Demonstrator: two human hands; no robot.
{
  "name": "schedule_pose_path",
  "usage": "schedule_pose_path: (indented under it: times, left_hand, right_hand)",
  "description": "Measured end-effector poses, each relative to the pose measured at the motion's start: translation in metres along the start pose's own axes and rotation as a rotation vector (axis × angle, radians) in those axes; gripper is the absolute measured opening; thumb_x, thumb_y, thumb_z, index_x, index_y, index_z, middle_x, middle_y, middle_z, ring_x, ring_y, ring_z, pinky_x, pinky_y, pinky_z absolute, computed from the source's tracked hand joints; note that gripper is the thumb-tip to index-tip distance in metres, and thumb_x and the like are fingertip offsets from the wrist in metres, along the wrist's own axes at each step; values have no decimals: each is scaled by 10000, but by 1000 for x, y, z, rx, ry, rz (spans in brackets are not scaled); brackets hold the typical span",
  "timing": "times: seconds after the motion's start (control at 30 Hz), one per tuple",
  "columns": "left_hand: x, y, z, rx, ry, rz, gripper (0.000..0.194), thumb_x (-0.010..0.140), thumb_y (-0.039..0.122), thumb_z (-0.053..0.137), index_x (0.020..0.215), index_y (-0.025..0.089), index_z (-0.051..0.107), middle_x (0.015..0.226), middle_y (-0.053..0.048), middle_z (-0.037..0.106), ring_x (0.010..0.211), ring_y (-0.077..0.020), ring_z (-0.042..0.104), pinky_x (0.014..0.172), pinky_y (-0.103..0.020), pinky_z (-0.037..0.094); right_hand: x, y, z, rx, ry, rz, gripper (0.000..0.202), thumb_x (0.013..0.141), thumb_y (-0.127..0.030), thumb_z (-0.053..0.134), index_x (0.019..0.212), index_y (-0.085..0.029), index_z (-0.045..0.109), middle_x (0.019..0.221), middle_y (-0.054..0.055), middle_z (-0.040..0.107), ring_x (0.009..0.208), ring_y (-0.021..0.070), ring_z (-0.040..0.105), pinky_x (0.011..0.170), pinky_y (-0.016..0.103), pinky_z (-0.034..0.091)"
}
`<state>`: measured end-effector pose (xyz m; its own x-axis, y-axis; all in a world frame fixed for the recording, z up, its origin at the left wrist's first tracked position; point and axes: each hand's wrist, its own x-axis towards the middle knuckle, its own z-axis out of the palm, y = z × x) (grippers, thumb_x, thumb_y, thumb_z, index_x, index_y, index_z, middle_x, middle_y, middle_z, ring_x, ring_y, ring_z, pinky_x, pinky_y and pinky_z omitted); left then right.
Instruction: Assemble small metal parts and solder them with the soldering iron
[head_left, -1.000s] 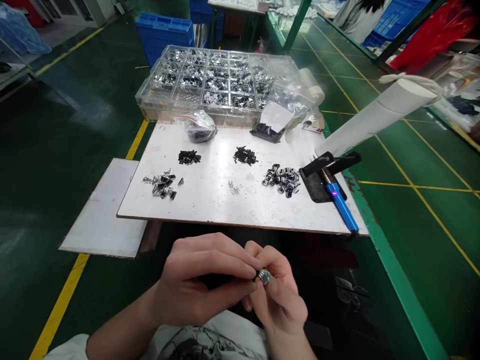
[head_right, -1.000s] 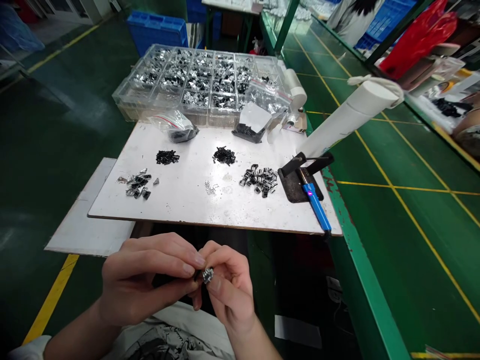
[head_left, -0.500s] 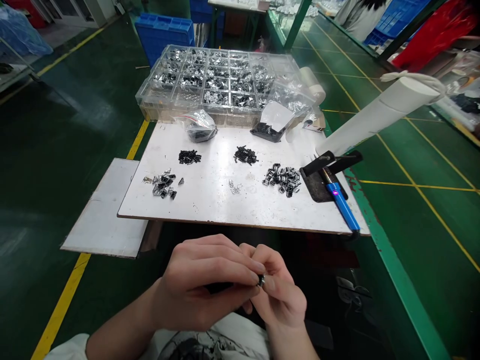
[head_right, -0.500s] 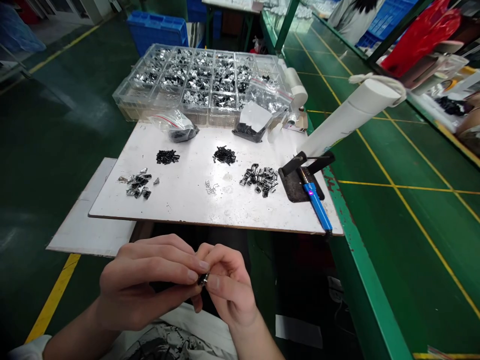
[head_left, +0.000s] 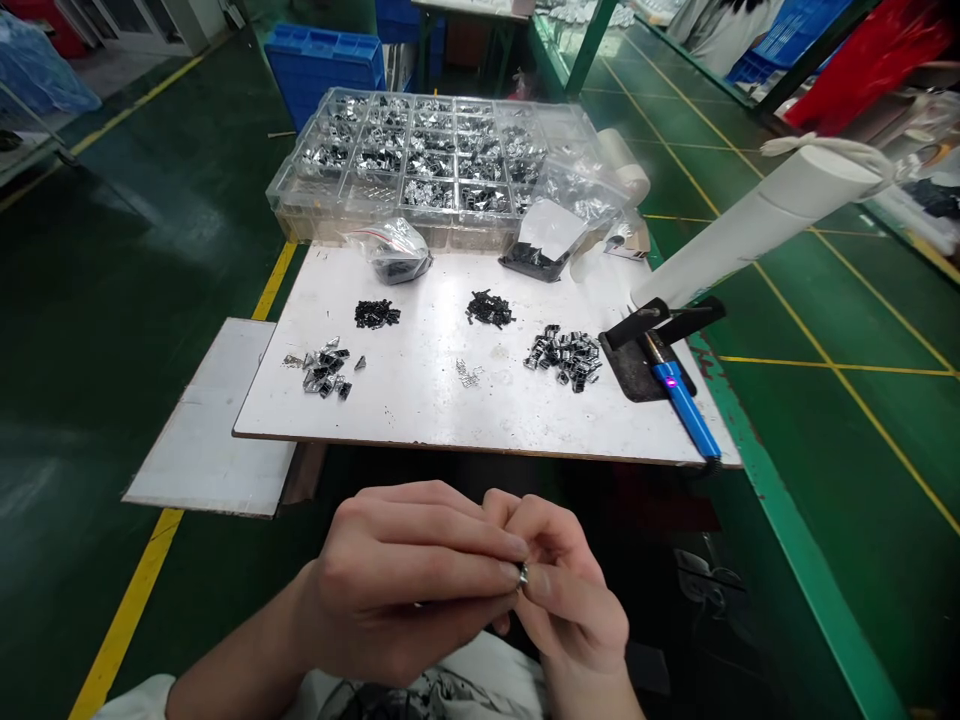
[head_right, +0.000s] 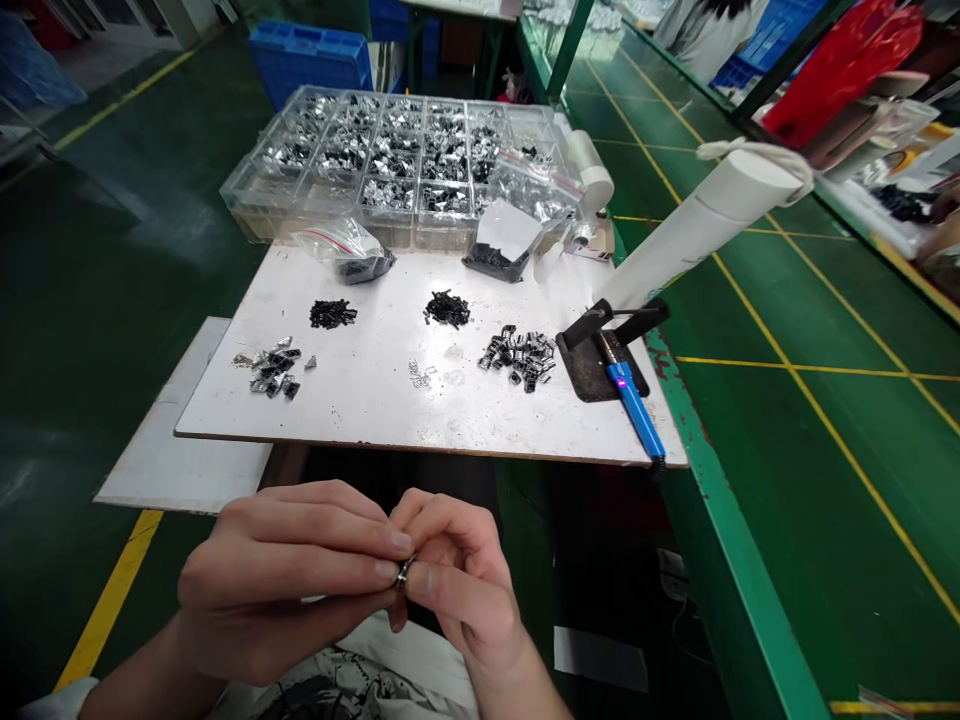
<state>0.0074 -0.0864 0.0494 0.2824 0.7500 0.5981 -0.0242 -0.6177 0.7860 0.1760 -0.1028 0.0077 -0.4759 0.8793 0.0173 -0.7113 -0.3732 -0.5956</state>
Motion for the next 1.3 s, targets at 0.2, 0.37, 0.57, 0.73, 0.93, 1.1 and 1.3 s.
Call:
schedule_pose_path:
  times: [0.2,0.37,0.57,0.73,0.93,1.1,1.3]
  left_hand:
    - [-2,-2,3,-46,34,-11,333,782,-26,749,1075,133,761,1015,-124,789,860,-208,741,743,-305,645]
    - [0,-1,7,-74,90,-61,302,774,-33,735,1007,154,777,957,-111,781,827,-212,735,714,-322,645]
    - [7,-3,2,-187,6,-187,210,766,32,789,894,198,791,810,-80,794,738,-219,734,699,-355,641]
    - [11,-3,-2,-190,-44,-273,222,773,30,790,908,206,811,807,-82,802,752,-240,753,705,-366,649]
    - [5,-6,7,-78,60,-152,312,763,-23,772,997,182,797,905,-85,803,831,-235,756,729,-351,662]
    - [1,-8,14,89,121,-43,345,783,-30,729,1057,176,764,999,-109,767,897,-234,735,728,-338,654]
    - [2,-6,11,123,72,-162,258,821,-13,689,973,181,766,918,-91,772,806,-197,739,654,-266,627]
  right_hand:
    - [1,-2,4,-12,22,-1,105,837,-266,715,926,-222,747,828,11,530,621,94,547,453,169,447]
    - [3,-2,5,11,57,28,82,812,-267,734,870,-209,731,822,12,540,586,98,545,413,177,419]
    - [3,0,2,25,74,74,134,753,-257,788,818,-180,699,862,14,568,531,88,568,381,182,426]
    - [3,-1,-2,19,90,69,96,773,-221,786,832,-180,722,838,8,567,554,79,575,414,169,461]
    - [7,-4,0,71,98,58,84,809,-244,762,822,-181,708,824,-1,566,538,70,565,419,166,449]
    - [7,-7,0,-34,178,22,115,820,-268,758,808,-173,694,779,-2,565,544,82,556,442,182,429]
    - [2,-9,-4,-453,248,-148,41,893,-235,687,875,-203,706,832,14,573,622,104,559,531,234,457]
